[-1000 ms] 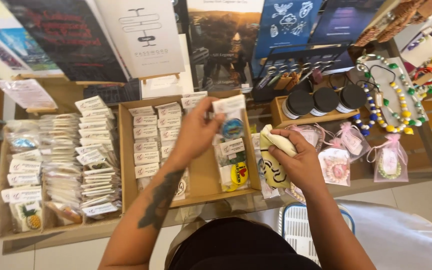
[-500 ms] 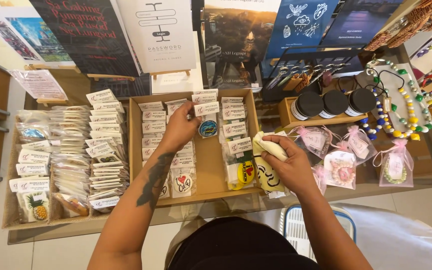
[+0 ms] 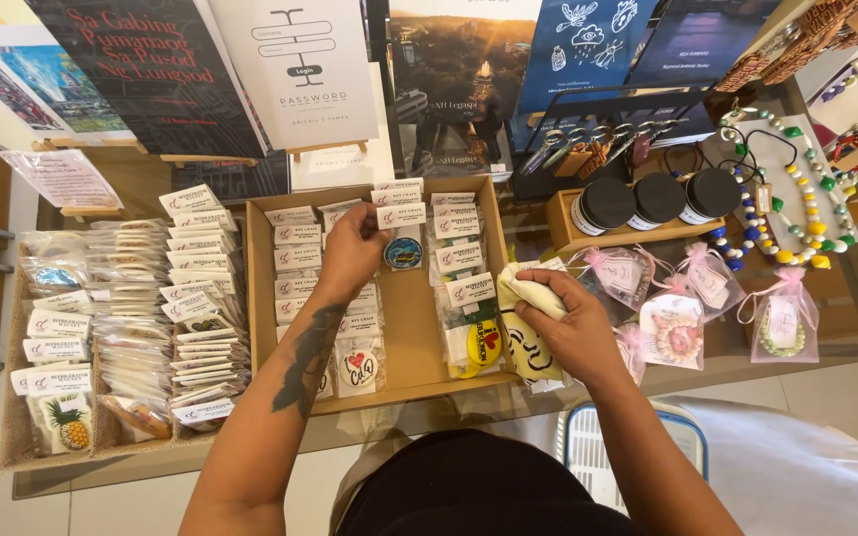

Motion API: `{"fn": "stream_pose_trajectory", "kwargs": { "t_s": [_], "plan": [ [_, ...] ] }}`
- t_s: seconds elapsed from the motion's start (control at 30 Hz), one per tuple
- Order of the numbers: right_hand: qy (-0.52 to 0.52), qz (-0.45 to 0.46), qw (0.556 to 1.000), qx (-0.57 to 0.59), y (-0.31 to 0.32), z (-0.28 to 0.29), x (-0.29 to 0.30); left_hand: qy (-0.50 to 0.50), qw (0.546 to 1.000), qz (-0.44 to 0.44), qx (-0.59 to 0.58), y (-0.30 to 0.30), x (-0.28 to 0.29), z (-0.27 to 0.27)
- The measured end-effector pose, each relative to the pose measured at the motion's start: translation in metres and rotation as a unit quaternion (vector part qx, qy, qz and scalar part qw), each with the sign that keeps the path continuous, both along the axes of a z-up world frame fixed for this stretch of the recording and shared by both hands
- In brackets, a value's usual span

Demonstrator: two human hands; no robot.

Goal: Sorting and cleaning souvenir items like pins and stickers for display.

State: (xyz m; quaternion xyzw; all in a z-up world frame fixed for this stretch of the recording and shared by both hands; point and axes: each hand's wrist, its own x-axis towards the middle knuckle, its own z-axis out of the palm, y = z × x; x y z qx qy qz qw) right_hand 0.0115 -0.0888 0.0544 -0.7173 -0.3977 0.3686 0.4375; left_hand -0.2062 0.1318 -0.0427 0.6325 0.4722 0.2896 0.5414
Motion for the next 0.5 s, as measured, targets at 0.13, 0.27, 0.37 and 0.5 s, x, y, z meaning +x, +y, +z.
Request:
{"fn": "stream_pose_trajectory", "kwargs": {
  "t_s": [0.13,0.27,0.37,0.5],
  "plan": [
    [-0.001,0.007,1.000,0.008,0.001,0.000,0.000,-0.013,1.000,0.008,0.023,0.002,0.000,-0.006],
    [0.012,-0.004,1.000,-0.008,0.002,-0.001,0.000,0.017,0.999,0.025,0.037,-0.001,0.000,-0.002],
    [0.014,0.000,1.000,0.005,0.002,-0.002,0.000,0.041,0.997,0.046,0.042,-0.004,0.001,0.004],
    [-0.005,0.000,1.000,0.005,0.002,-0.001,-0.001,0.045,0.995,0.062,0.061,-0.005,0.001,0.001]
  ]
}}
